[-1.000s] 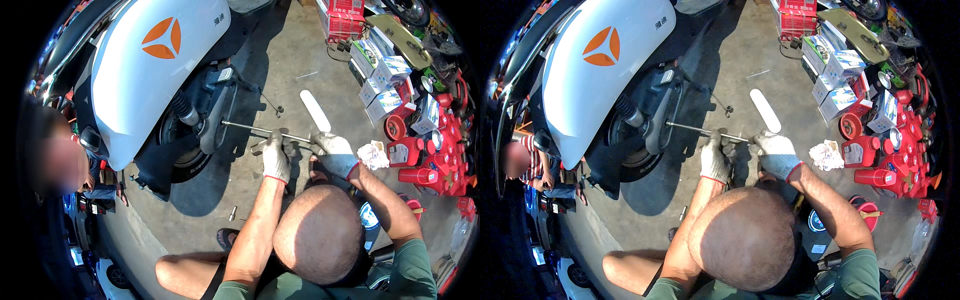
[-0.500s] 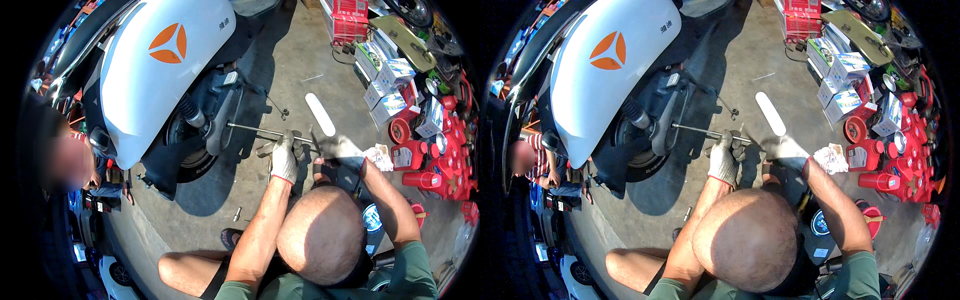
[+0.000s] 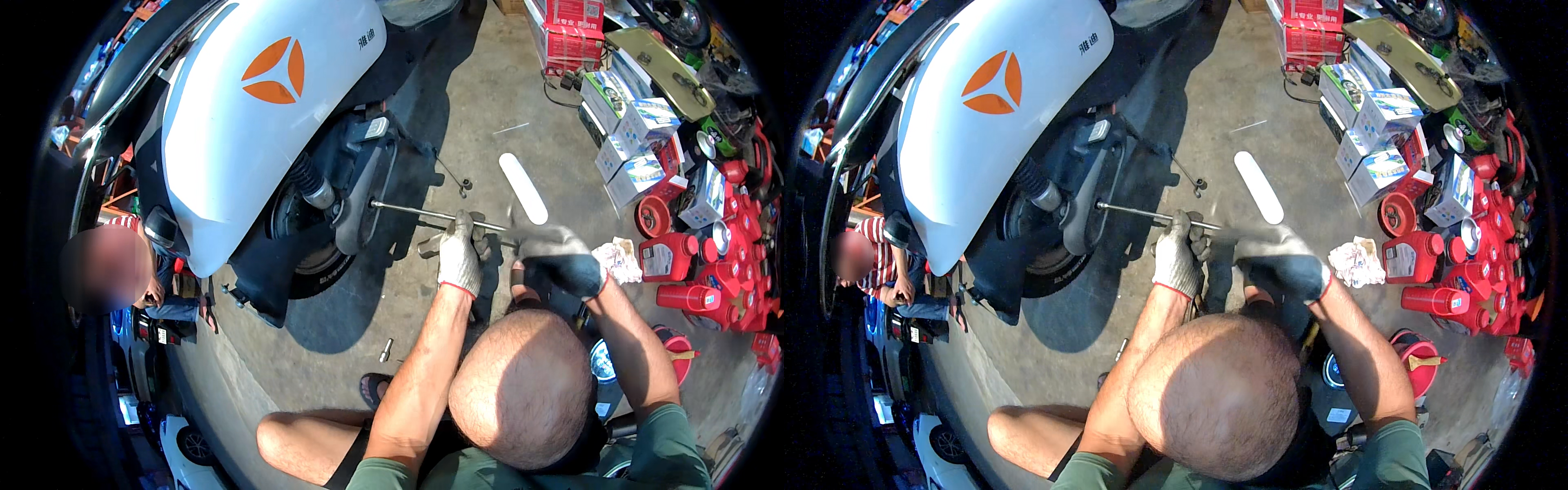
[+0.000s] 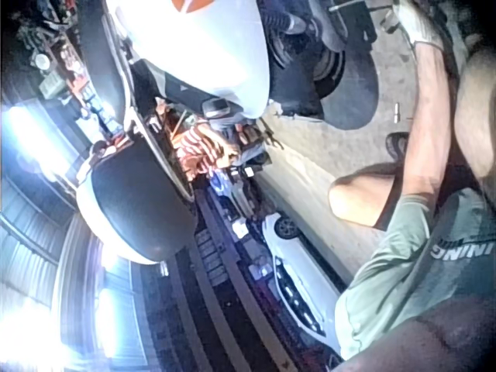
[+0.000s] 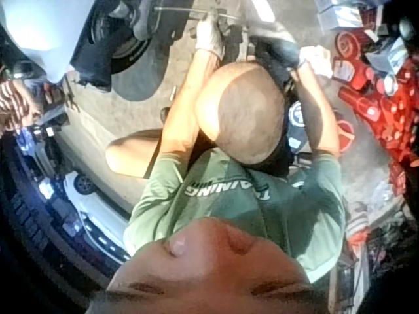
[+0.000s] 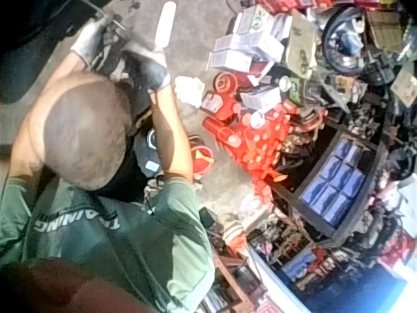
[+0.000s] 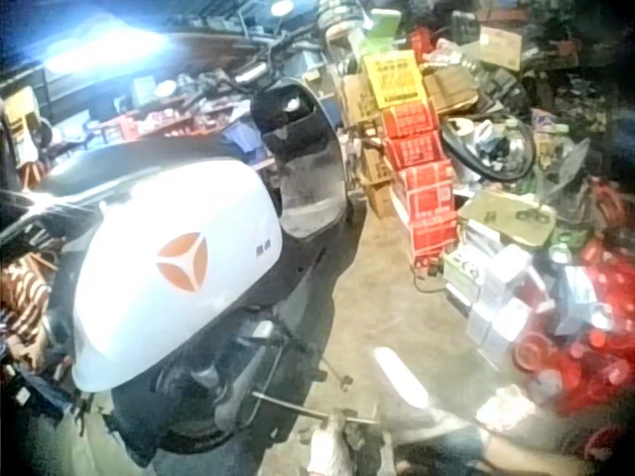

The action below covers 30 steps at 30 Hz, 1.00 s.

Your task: The person removes a black side cover from a white scooter using a T-handle wrench and a socket wrench. They wipe the internal components with a cloth and then use a wrench to work on the rear frame near the license plate.

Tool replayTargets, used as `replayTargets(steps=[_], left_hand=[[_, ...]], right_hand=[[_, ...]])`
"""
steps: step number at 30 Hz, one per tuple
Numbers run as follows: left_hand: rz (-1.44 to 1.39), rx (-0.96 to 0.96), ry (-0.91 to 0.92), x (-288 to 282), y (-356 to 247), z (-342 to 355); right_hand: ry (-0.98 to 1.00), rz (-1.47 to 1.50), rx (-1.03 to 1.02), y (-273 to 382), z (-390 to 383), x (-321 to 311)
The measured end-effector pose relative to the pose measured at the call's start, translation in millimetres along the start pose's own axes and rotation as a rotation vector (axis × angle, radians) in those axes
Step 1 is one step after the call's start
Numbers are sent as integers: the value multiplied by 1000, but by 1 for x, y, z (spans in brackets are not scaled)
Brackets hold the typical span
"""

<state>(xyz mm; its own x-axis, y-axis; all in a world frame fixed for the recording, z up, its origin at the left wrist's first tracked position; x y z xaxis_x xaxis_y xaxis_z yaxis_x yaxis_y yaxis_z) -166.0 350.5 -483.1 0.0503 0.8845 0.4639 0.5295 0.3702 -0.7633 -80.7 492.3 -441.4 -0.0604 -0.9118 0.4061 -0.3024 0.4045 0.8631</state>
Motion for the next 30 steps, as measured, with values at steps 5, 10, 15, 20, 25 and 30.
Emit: replayTargets(steps=[5, 10, 15, 20, 25, 30], left_hand=[[-65, -14, 63, 4, 1, 2], [-48, 1, 23, -11, 0, 4], [-16, 5, 23, -2, -5, -1], [-55, 13, 37, -14, -4, 8], [-20, 10, 15, -4, -9, 5], [27, -2, -38, -2, -8, 0]], right_hand=[[1, -185, 15, -20, 11, -14], [18, -2, -21, 12, -2, 8], [82, -413, -19, -10, 15, -1], [-14, -12, -25, 5, 5, -4], [-252, -575, -308, 24, 1, -19], [-319, -835, -289, 18, 16, -9]])
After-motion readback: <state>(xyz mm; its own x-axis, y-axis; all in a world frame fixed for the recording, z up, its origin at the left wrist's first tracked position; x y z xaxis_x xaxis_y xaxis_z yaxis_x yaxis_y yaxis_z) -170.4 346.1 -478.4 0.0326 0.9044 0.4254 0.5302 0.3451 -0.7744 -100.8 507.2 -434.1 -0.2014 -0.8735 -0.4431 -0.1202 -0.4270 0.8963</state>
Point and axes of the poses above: each hand's wrist, its own z-axis towards the middle knuckle, its own x-axis out of the palm, y = z × x, the point moved 9 cm from there along z, towards the middle knuckle, and after that the axes turned 1 degree about y, right-handed, at the moved point
